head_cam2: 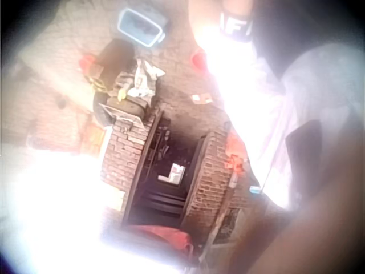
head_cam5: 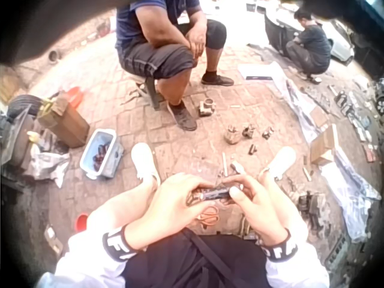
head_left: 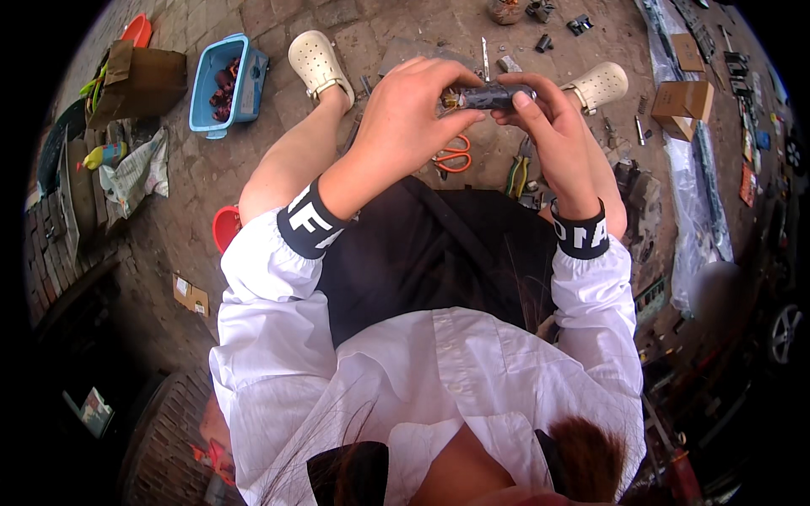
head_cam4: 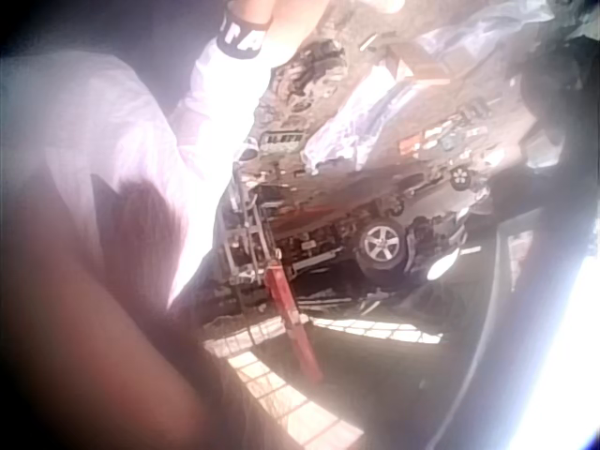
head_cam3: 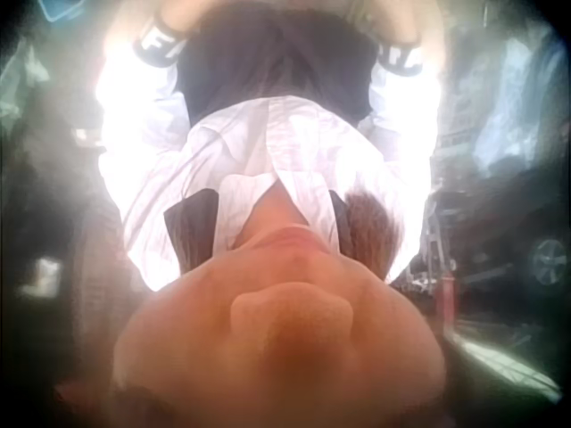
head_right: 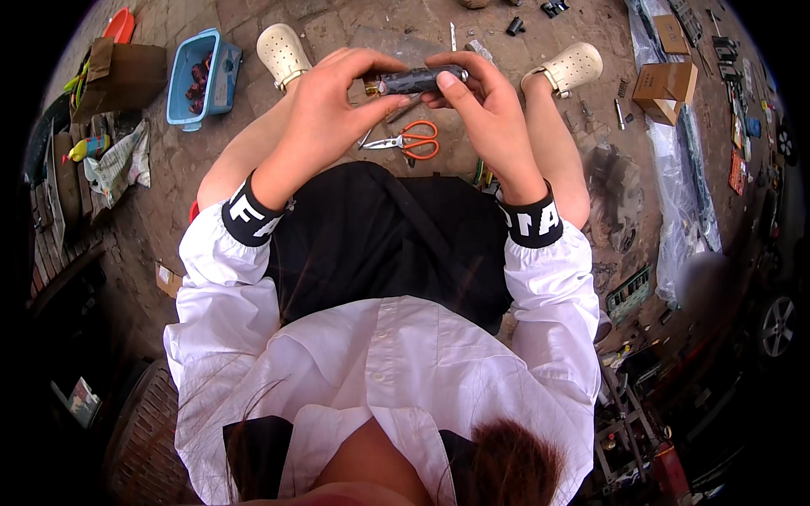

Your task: The person sits on the ground and uses a hammer and screwdriver to work on a small cylindrical object wrapped in tape. They repeatedly strike the object and adjust its position, then briefly inspect it before continuing to hammer.

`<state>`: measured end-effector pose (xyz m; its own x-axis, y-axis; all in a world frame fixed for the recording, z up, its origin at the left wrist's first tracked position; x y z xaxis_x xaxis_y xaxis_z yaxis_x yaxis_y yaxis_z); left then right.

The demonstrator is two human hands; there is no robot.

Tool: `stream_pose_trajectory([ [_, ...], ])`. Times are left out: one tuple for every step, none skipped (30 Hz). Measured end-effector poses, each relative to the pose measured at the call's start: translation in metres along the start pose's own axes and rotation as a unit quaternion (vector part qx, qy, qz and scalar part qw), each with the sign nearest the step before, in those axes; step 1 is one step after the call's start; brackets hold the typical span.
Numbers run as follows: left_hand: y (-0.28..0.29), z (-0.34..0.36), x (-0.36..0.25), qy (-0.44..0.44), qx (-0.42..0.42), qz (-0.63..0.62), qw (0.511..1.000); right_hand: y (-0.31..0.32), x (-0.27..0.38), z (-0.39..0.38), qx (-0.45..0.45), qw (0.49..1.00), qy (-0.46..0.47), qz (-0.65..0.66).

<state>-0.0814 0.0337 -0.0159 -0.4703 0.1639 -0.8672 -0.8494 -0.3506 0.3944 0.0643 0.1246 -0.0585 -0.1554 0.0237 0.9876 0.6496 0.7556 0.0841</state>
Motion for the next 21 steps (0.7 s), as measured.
stream_pose_trajectory([
  [0.0,0.0,0.0,-0.001,-0.001,0.0,1.0,0.0,0.0,0.0,0.005,1.0,0.005,-0.004],
  [0.0,0.0,0.001,0.002,-0.002,-0.002,1.0,0.0,0.0,0.0,0.009,1.0,0.01,-0.009],
  [0.001,0.0,0.0,0.004,-0.003,-0.005,1.0,0.0,0.0,0.0,0.01,1.0,0.01,-0.01],
  [0.001,0.0,0.001,0.006,-0.004,-0.008,1.0,-0.001,0.001,0.0,0.01,1.0,0.01,-0.01],
  [0.001,0.0,0.001,0.006,-0.006,-0.01,1.0,-0.001,0.001,0.0,0.011,1.0,0.01,-0.011],
  [0.001,0.001,0.001,0.005,-0.007,-0.013,1.0,-0.001,0.001,0.0,0.014,1.0,0.014,-0.015],
  [0.001,0.001,0.001,0.004,-0.009,-0.016,1.0,-0.002,0.002,-0.001,0.017,1.0,0.017,-0.019],
  [0.001,0.001,0.002,0.01,-0.003,-0.011,1.0,-0.002,0.002,-0.001,0.021,0.999,0.02,-0.023],
  [0.001,0.001,0.004,0.016,0.004,-0.007,1.0,-0.003,0.002,-0.001,0.019,0.999,0.024,-0.032],
  [0.001,0.0,0.006,0.022,0.011,-0.002,1.0,-0.003,0.002,-0.001,0.017,0.999,0.029,-0.04],
  [0.001,0.0,0.007,0.033,0.015,-0.003,0.999,-0.004,0.002,-0.001,0.015,0.998,0.033,-0.048],
  [0.001,0.0,0.008,0.045,0.019,-0.005,0.999,-0.004,0.003,-0.001,0.012,0.997,0.037,-0.061],
  [0.001,-0.001,0.01,0.057,0.023,-0.006,0.998,-0.004,0.004,-0.001,0.009,0.996,0.04,-0.073],
  [0.0,-0.002,0.015,0.087,0.038,-0.011,0.995,-0.005,0.005,-0.001,0.006,0.995,0.044,-0.086],
  [-0.002,-0.003,0.022,0.117,0.053,-0.017,0.992,-0.004,0.004,0.0,0.006,0.992,0.041,-0.118],
  [-0.004,-0.004,0.028,0.147,0.068,-0.022,0.987,-0.004,0.002,0.001,0.006,0.988,0.038,-0.149],
  [-0.004,-0.005,0.032,0.148,0.072,-0.019,0.986,-0.004,-0.001,0.003,0.006,0.983,0.035,-0.18],
  [-0.004,-0.005,0.035,0.148,0.076,-0.018,0.986,-0.004,-0.006,0.005,0.0,0.987,0.023,-0.157],
  [-0.002,-0.005,0.038,0.148,0.08,-0.016,0.986,-0.005,-0.013,0.007,-0.004,0.991,0.011,-0.133],
  [0.0,-0.005,0.04,0.138,0.09,0.006,0.986,-0.008,-0.021,0.01,-0.008,0.994,-0.001,-0.108],
  [0.002,-0.004,0.044,0.127,0.099,0.027,0.987,-0.01,-0.028,0.014,-0.017,0.997,-0.017,-0.08],
])
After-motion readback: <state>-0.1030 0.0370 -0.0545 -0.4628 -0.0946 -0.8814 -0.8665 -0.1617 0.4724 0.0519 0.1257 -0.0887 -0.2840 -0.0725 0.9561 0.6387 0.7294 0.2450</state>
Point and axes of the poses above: each hand's wrist, its own z-axis towards the middle knuckle, its own y-axis out of the back of the hand, x = y × z, the point moved 5 cm from there along z, towards the middle knuckle, and after that the axes turned 14 degrees about -z, right-handed, at the moved point
